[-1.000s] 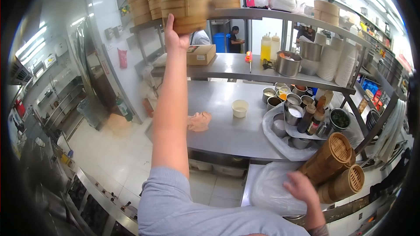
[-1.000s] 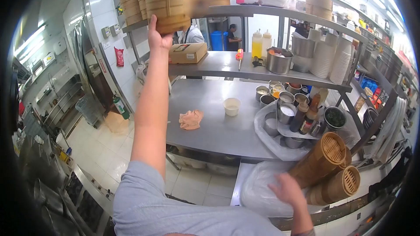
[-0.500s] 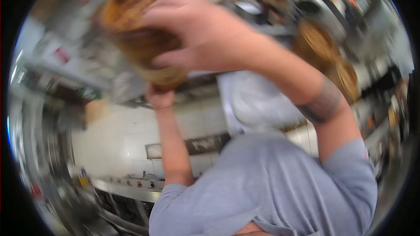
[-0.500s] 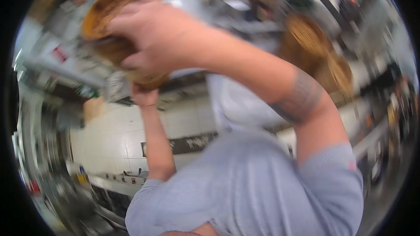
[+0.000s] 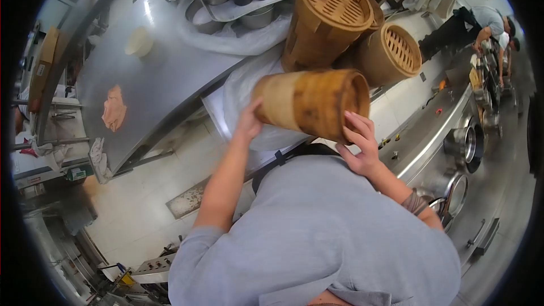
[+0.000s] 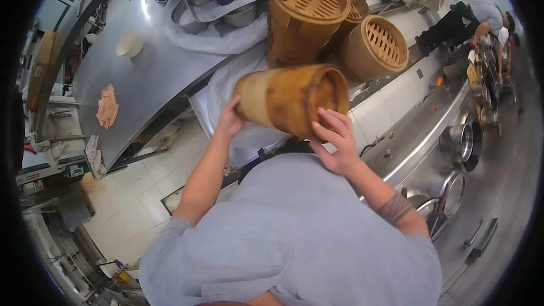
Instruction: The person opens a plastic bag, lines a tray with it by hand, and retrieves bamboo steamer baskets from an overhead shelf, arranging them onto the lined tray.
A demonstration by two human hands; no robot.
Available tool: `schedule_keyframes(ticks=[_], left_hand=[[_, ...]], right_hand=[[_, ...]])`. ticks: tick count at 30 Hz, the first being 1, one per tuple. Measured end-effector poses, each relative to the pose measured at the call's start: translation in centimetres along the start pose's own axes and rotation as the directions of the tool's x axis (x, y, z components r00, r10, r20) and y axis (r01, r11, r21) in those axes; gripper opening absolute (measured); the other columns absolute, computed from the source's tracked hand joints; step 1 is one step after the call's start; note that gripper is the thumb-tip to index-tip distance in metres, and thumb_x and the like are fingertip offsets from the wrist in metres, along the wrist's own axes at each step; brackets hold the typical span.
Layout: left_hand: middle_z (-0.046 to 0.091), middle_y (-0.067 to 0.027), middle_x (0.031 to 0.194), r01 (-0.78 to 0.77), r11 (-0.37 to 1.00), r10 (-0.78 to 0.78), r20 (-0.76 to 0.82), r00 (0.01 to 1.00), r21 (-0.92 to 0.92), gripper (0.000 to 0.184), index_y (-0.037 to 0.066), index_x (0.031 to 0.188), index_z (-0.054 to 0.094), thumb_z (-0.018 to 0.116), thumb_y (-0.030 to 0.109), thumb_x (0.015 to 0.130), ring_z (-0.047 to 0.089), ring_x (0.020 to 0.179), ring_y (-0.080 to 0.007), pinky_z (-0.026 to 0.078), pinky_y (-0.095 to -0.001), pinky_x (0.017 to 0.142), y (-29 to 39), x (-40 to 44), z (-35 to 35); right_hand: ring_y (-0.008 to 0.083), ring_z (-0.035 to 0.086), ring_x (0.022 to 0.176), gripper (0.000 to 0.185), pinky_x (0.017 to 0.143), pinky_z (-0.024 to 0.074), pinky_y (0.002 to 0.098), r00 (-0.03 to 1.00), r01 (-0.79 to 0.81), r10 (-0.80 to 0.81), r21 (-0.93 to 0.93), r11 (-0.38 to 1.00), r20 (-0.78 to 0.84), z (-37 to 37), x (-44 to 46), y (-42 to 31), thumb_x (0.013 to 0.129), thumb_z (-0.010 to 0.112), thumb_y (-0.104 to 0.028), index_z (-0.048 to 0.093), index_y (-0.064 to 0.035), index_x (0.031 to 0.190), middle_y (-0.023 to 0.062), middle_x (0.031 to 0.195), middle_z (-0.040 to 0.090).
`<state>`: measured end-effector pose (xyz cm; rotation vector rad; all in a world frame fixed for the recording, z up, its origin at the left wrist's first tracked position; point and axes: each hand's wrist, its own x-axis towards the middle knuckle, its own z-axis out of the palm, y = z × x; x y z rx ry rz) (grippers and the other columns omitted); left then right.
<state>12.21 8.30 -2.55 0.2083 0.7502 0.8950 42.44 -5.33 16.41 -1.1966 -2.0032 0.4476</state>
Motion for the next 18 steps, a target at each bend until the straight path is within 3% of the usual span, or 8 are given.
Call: schedule_keyframes(ticks=[2, 6, 9, 11, 13, 14, 15, 18], left_hand=[[0.064, -0.0096, 0.137, 0.143, 0.989, -0.147, 0.125, 0.981, 0.033, 0.048, 0.005, 0.14, 0.055, 0.064, 0.028, 0.099, 0.058, 0.13, -0.0253, 0.043, -0.0429, 0.113, -2.9, 4.9, 2.2], [0.066, -0.0106, 0.134, 0.362, 0.931, -0.366, 0.169, 0.915, 0.056, 0.049, 0.002, 0.138, 0.056, 0.064, 0.031, 0.099, 0.062, 0.125, -0.0256, 0.047, -0.0431, 0.11, -8.5, 9.7, 6.4], [0.068, -0.0108, 0.129, 0.349, 0.931, -0.361, 0.142, 0.922, 0.105, 0.051, 0.003, 0.135, 0.059, 0.066, 0.038, 0.099, 0.065, 0.119, -0.0229, 0.051, -0.0412, 0.104, -10.9, 12.1, 9.3], [0.068, -0.0102, 0.128, 0.117, 0.975, -0.146, 0.146, 0.978, 0.188, 0.063, 0.001, 0.133, 0.06, 0.075, 0.046, 0.092, 0.063, 0.117, -0.0205, 0.051, -0.0384, 0.101, -13.8, 15.3, 8.1], [0.069, -0.017, 0.119, -0.049, 0.623, 0.311, -0.191, 0.931, 0.78, 0.078, -0.003, 0.123, 0.063, 0.077, 0.061, 0.083, 0.066, 0.106, -0.0309, 0.053, -0.0429, 0.09, -10.9, 13.0, 10.9], [0.066, -0.0228, 0.12, -0.029, 0.382, 0.404, -0.138, 0.904, 0.924, 0.062, -0.003, 0.122, 0.063, 0.07, 0.05, 0.09, 0.064, 0.11, -0.0393, 0.051, -0.0466, 0.094, -10.6, 13.3, 10.0], [0.063, -0.0261, 0.124, -0.15, 0.044, 0.601, 0.094, 0.794, 0.988, 0.046, -0.002, 0.12, 0.064, 0.062, 0.035, 0.093, 0.058, 0.118, -0.0445, 0.049, -0.0492, 0.099, -11.8, 14.6, 7.6], [0.064, -0.0237, 0.116, -0.24, -0.157, 0.449, 0.286, 0.847, 0.958, 0.033, -0.001, 0.109, 0.069, 0.063, 0.022, 0.086, 0.059, 0.113, -0.0419, 0.049, -0.0497, 0.098, -7.5, 10.6, 5.7]], right_hand=[[0.0384, 0.052, 0.129, 0.059, 0.108, 0.0429, 0.0447, 0.977, -0.182, 0.165, -0.132, 0.974, -0.132, -1.1, -2.7, 2.2, 0.071, 0.081, -0.006, 0.068, -0.0087, 0.129, 0.0169, 0.147, 0.055], [0.0378, 0.053, 0.125, 0.054, 0.107, 0.0431, 0.0442, 0.96, -0.267, 0.237, -0.241, 0.933, -0.148, -3.3, -5.5, 3.9, 0.071, 0.08, -0.004, 0.07, -0.0066, 0.124, 0.0177, 0.147, 0.056], [0.0376, 0.055, 0.118, 0.043, 0.104, 0.045, 0.0442, 0.929, -0.368, 0.362, -0.308, 0.877, -0.078, -5.2, -5.7, 2.9, 0.073, 0.079, -0.008, 0.075, -0.0067, 0.116, 0.0176, 0.146, 0.057], [0.0378, 0.057, 0.115, 0.046, 0.101, 0.0475, 0.0439, 0.937, -0.294, 0.343, -0.386, 0.875, 0.064, -6.1, -4.9, 3.0, 0.074, 0.082, -0.014, 0.074, -0.0095, 0.119, 0.015, 0.15, 0.055], [0.0387, 0.055, 0.117, 0.05, 0.102, 0.0472, 0.0441, 0.924, -0.236, 0.337, -0.425, 0.874, 0.181, -6.3, -3.0, 3.2, 0.077, 0.084, -0.021, 0.072, -0.0119, 0.125, 0.0154, 0.153, 0.052], [0.0393, 0.054, 0.119, 0.052, 0.102, 0.0468, 0.0447, 0.921, -0.236, 0.338, -0.414, 0.879, 0.193, -6.0, -2.1, 3.5, 0.079, 0.082, -0.019, 0.07, -0.012, 0.128, 0.0158, 0.154, 0.051], [0.0404, 0.054, 0.119, 0.051, 0.103, 0.0464, 0.0454, 0.931, -0.223, 0.316, -0.401, 0.889, 0.184, -5.5, -1.1, 4.0, 0.08, 0.08, -0.017, 0.069, -0.0111, 0.13, 0.0169, 0.153, 0.051], [0.044, 0.052, 0.12, 0.05, 0.102, 0.047, 0.0469, 0.902, -0.304, 0.379, -0.32, 0.898, 0.208, -4.7, 2.7, 3.8, 0.084, 0.077, -0.015, 0.066, -0.0049, 0.131, 0.0199, 0.151, 0.053]])
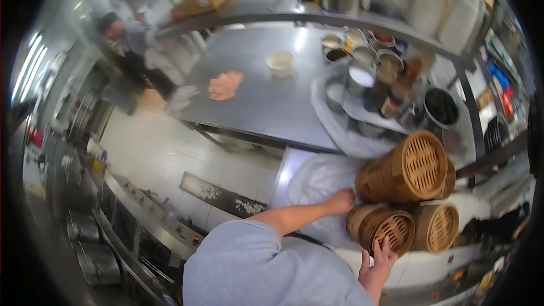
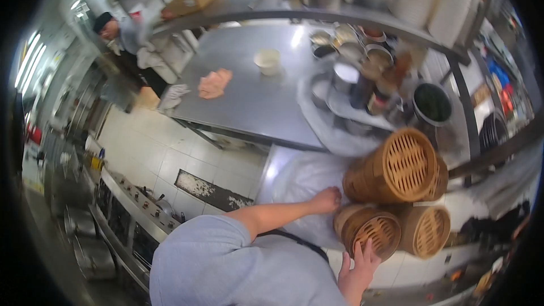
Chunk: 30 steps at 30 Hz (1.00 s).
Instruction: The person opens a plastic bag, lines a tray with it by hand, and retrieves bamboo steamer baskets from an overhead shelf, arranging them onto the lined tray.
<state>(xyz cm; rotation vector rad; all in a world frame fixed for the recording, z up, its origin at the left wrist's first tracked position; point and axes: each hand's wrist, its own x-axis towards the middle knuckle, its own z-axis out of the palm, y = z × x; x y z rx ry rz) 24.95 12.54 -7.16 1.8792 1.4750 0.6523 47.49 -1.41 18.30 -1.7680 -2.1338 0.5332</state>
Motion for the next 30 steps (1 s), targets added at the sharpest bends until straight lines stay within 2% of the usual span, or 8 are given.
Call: schedule_keyframes(ticks=[5, 8, 10, 13, 16, 19, 24, 30], left_hand=[[0.067, -0.0201, 0.106, 0.202, 0.972, -0.207, -0.029, 0.978, -0.124, 0.03, 0.0, 0.107, 0.07, 0.072, 0.02, 0.084, 0.066, 0.1, -0.0355, 0.053, -0.0444, 0.09, -0.4, -4.6, -12.4], [0.073, -0.0176, 0.102, 0.185, 0.96, -0.248, -0.339, 0.907, -0.208, 0.028, 0.001, 0.105, 0.073, 0.075, 0.023, 0.088, 0.071, 0.095, -0.0286, 0.055, -0.0395, 0.083, -3.9, -7.9, -21.3], [0.076, -0.0109, 0.1, 0.317, 0.886, -0.441, -0.404, 0.801, -0.338, 0.023, 0.002, 0.106, 0.072, 0.073, 0.02, 0.092, 0.072, 0.088, -0.0179, 0.056, -0.0341, 0.076, -4.2, -9.7, -29.6], [0.071, -0.0045, 0.098, 0.08, 0.803, -0.468, -0.542, 0.698, -0.591, 0.026, 0.005, 0.121, 0.064, 0.067, 0.014, 0.097, 0.068, 0.082, -0.0133, 0.057, -0.0301, 0.074, -7.7, -11.8, -43.3], [0.065, -0.0008, 0.088, -0.357, 0.724, -0.342, -0.756, 0.557, -0.591, 0.01, 0.01, 0.103, 0.062, 0.061, 0.02, 0.1, 0.064, 0.079, -0.0132, 0.055, -0.0307, 0.07, -9.0, -12.8, -59.3], [0.067, -0.0012, 0.094, -0.637, 0.593, -0.27, -0.867, 0.419, -0.493, 0.019, 0.01, 0.102, 0.063, 0.058, 0.028, 0.102, 0.064, 0.086, -0.0138, 0.052, -0.0316, 0.079, -8.2, -13.3, -75.3], [0.068, -0.0065, 0.109, -0.828, 0.405, -0.217, -0.92, 0.325, -0.388, 0.044, 0.007, 0.117, 0.061, 0.059, 0.047, 0.101, 0.063, 0.106, -0.0214, 0.049, -0.0426, 0.092, -4.9, -13.3, -94.5], [0.041, -0.021, 0.152, -0.889, 0.144, -0.187, -0.894, 0.406, -0.434, 0.093, -0.006, 0.156, 0.022, 0.061, 0.054, 0.097, 0.042, 0.141, -0.0322, 0.029, -0.0423, 0.121, -1.4, -10.8, -103.7]], right_hand=[[0.0393, 0.056, 0.118, 0.051, 0.1, 0.0497, 0.0433, 0.989, 0.055, -0.039, -0.106, 0.993, 0.142, -2.1, 3.3, -1.9, 0.081, 0.08, -0.02, 0.067, -0.0036, 0.128, 0.0188, 0.144, 0.059], [0.0458, 0.061, 0.117, 0.055, 0.102, 0.0485, 0.0498, 0.95, 0.141, -0.063, -0.242, 0.96, 0.306, -5.1, 4.8, -3.3, 0.095, 0.065, -0.046, 0.066, -0.007, 0.134, 0.022, 0.14, 0.061], [0.0455, 0.063, 0.11, 0.047, 0.097, 0.0496, 0.0519, 0.898, 0.19, -0.083, -0.209, 0.959, 0.433, -6.5, 6.2, -3.9, 0.097, 0.06, -0.043, 0.07, -0.0069, 0.126, 0.0232, 0.127, 0.067], [0.0406, 0.068, 0.103, 0.045, 0.091, 0.0527, 0.0482, 0.856, 0.04, 0.164, -0.377, 0.925, 0.491, -9.6, 6.8, -10.5, 0.097, 0.062, -0.041, 0.071, -0.0046, 0.121, 0.0234, 0.106, 0.073], [0.0408, 0.068, 0.105, 0.044, 0.092, 0.0531, 0.0466, 0.98, 0.146, -0.111, -0.217, 0.965, 0.164, -6.7, 5.9, -11.9, 0.097, 0.065, -0.038, 0.072, -0.0001, 0.117, 0.0247, 0.11, 0.073], [0.0408, 0.067, 0.11, 0.042, 0.096, 0.0518, 0.0444, 0.992, 0.082, -0.067, -0.135, 0.987, 0.11, -3.4, 4.5, -16.9, 0.098, 0.065, -0.033, 0.072, 0.0029, 0.118, 0.0255, 0.114, 0.071], [0.0439, 0.066, 0.11, 0.045, 0.095, 0.051, 0.0481, 0.934, -0.028, 0.045, -0.055, 0.998, 0.354, 2.1, 0.6, -27.0, 0.095, 0.067, -0.03, 0.066, -0.0017, 0.131, 0.0274, 0.114, 0.07], [0.0459, 0.066, 0.108, 0.049, 0.092, 0.0509, 0.0509, 0.872, -0.116, 0.136, -0.071, 0.991, 0.469, 5.1, -4.1, -34.8, 0.093, 0.07, -0.033, 0.065, -0.0021, 0.131, 0.0293, 0.11, 0.07]])
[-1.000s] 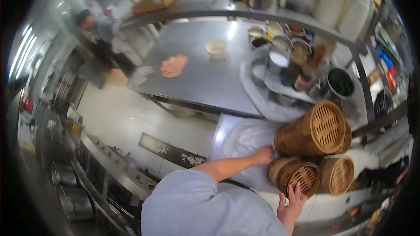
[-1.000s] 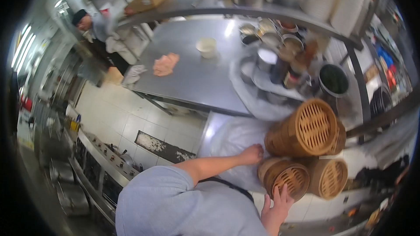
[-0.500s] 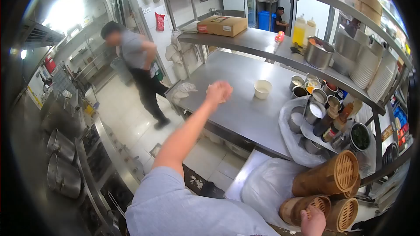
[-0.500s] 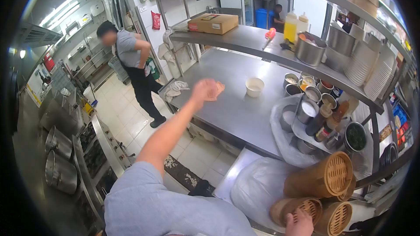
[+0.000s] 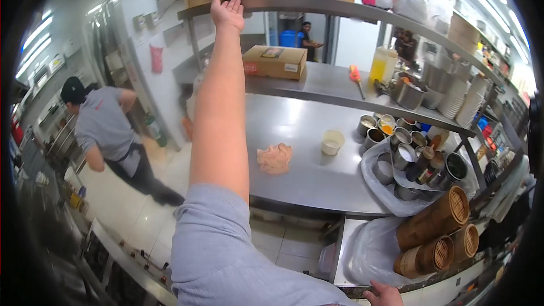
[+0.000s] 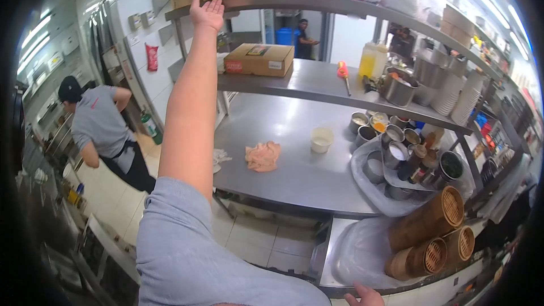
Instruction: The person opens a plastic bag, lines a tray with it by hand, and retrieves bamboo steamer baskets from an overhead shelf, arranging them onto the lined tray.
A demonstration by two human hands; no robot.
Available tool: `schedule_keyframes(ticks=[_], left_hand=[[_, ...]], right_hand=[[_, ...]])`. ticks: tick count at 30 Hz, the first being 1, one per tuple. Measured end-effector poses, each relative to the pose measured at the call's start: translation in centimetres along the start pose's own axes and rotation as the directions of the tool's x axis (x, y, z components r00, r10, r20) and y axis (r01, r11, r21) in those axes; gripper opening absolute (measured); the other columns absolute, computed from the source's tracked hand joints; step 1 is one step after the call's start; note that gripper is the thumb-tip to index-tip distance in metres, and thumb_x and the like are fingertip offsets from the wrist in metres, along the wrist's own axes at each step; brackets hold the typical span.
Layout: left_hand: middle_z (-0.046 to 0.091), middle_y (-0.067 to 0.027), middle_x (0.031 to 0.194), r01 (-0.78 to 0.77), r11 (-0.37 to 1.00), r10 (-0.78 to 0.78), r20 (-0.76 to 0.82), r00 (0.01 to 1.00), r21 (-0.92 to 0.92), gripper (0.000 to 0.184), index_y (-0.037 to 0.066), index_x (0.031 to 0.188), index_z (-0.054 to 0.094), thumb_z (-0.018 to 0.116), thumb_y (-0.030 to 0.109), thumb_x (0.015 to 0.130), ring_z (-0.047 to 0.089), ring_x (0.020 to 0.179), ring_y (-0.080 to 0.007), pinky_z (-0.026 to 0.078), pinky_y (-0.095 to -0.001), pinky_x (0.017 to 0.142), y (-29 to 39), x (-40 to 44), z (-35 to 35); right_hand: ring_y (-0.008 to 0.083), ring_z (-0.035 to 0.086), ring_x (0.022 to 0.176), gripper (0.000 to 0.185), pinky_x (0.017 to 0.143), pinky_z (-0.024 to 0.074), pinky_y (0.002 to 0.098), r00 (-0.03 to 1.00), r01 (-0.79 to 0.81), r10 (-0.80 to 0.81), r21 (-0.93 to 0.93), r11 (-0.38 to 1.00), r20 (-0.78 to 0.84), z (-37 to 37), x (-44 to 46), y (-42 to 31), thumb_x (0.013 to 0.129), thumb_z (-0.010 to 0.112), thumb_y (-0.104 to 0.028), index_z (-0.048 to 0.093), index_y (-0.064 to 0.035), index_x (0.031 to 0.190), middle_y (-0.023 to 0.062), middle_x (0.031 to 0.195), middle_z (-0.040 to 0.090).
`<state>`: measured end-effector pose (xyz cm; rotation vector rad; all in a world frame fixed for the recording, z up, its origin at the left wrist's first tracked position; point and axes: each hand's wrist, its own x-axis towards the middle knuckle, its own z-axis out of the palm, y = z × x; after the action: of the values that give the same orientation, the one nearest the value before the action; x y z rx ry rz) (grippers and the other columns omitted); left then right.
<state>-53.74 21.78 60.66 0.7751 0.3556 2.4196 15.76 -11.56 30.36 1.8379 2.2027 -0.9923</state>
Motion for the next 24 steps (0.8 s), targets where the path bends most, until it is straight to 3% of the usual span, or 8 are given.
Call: schedule_keyframes(ticks=[4, 7, 12, 15, 18, 22, 23, 24], left_hand=[[0.028, -0.0207, 0.162, 0.011, 0.975, -0.035, -0.102, 0.994, -0.223, 0.099, -0.006, 0.158, 0.018, 0.067, 0.05, 0.092, 0.032, 0.15, -0.0322, 0.026, -0.0442, 0.123, -0.2, 1.0, 2.3], [0.051, -0.0138, 0.145, -0.053, 0.97, 0.03, -0.096, 0.995, -0.239, 0.063, 0.005, 0.143, 0.047, 0.069, 0.038, 0.095, 0.051, 0.133, -0.0313, 0.039, -0.0512, 0.114, 0.2, 0.3, 4.1], [0.06, -0.0097, 0.137, -0.061, 0.956, 0.109, 0.157, 0.981, -0.287, 0.057, 0.008, 0.142, 0.052, 0.07, 0.037, 0.096, 0.058, 0.126, -0.0308, 0.046, -0.0488, 0.11, 2.6, -3.5, 6.3], [0.061, -0.0086, 0.138, -0.106, 0.949, 0.185, 0.25, 0.951, -0.298, 0.056, 0.009, 0.141, 0.053, 0.071, 0.036, 0.095, 0.059, 0.126, -0.0306, 0.047, -0.0496, 0.109, 3.9, -6.1, 5.7], [0.065, -0.0084, 0.138, -0.153, 0.968, 0.198, 0.226, 0.954, -0.199, 0.05, 0.012, 0.14, 0.058, 0.072, 0.03, 0.095, 0.06, 0.127, -0.0303, 0.045, -0.0518, 0.112, 3.7, -11.5, 3.6], [0.059, -0.0123, 0.146, 0.034, 0.998, -0.017, 0.267, 0.964, -0.059, 0.054, 0.006, 0.14, 0.058, 0.07, 0.029, 0.092, 0.053, 0.137, -0.0325, 0.035, -0.0507, 0.12, 1.9, -20.5, -0.4], [0.054, -0.0134, 0.15, -0.031, 1.0, 0.029, 0.235, 0.971, 0.005, 0.055, 0.005, 0.142, 0.056, 0.067, 0.029, 0.094, 0.048, 0.141, -0.0319, 0.033, -0.0514, 0.122, 0.6, -24.6, -0.4], [0.053, -0.014, 0.151, 0.036, 0.999, -0.031, 0.327, 0.944, -0.009, 0.053, 0.006, 0.144, 0.054, 0.062, 0.03, 0.098, 0.048, 0.141, -0.0316, 0.032, -0.0511, 0.122, -0.6, -26.8, -2.3]], right_hand=[[0.0471, 0.066, 0.106, 0.049, 0.09, 0.051, 0.0524, 0.992, -0.012, 0.021, 0.073, 0.997, -0.122, 2.0, -1.8, -0.9, 0.093, 0.07, -0.034, 0.066, -0.0018, 0.13, 0.0304, 0.109, 0.069], [0.048, 0.066, 0.105, 0.048, 0.089, 0.0511, 0.0531, 0.982, -0.003, 0.008, 0.029, 1.0, -0.191, 2.9, -2.3, -1.9, 0.094, 0.069, -0.034, 0.066, -0.0013, 0.128, 0.0306, 0.107, 0.069], [0.0483, 0.063, 0.114, 0.056, 0.098, 0.0493, 0.0538, 0.983, -0.178, 0.182, -0.162, 0.971, 0.014, 2.0, -1.1, -3.7, 0.093, 0.069, -0.037, 0.062, 0.0025, 0.132, 0.0308, 0.119, 0.067], [0.042, 0.057, 0.126, 0.058, 0.106, 0.0454, 0.0516, 0.965, 0.071, -0.095, -0.107, 0.992, -0.246, 0.3, -0.3, -4.5, 0.089, 0.075, -0.033, 0.06, -0.0015, 0.135, 0.0236, 0.14, 0.059], [0.0362, 0.058, 0.128, 0.056, 0.106, 0.0489, 0.0461, 0.661, 0.37, -0.549, -0.414, 0.832, -0.512, -3.4, 2.5, -6.4, 0.084, 0.078, -0.031, 0.064, -0.0095, 0.135, 0.0153, 0.142, 0.061], [0.038, 0.06, 0.124, 0.056, 0.104, 0.0477, 0.0484, 0.116, 0.497, -0.745, -0.611, 0.616, -0.657, -13.3, 2.3, -14.3, 0.084, 0.08, -0.032, 0.064, -0.0088, 0.133, 0.0154, 0.138, 0.063], [0.0303, 0.065, 0.116, 0.048, 0.087, 0.0559, 0.0438, 0.475, 0.131, -0.322, -0.296, 0.946, -0.819, -14.4, -0.9, -18.0, 0.083, 0.082, -0.025, 0.068, -0.0049, 0.124, 0.0134, 0.132, 0.068], [0.0303, 0.065, 0.116, 0.048, 0.087, 0.0559, 0.0438, 0.549, 0.072, -0.232, -0.231, 0.97, -0.803, -15.7, -2.7, -18.1, 0.083, 0.082, -0.025, 0.068, -0.0049, 0.124, 0.0134, 0.132, 0.068]])
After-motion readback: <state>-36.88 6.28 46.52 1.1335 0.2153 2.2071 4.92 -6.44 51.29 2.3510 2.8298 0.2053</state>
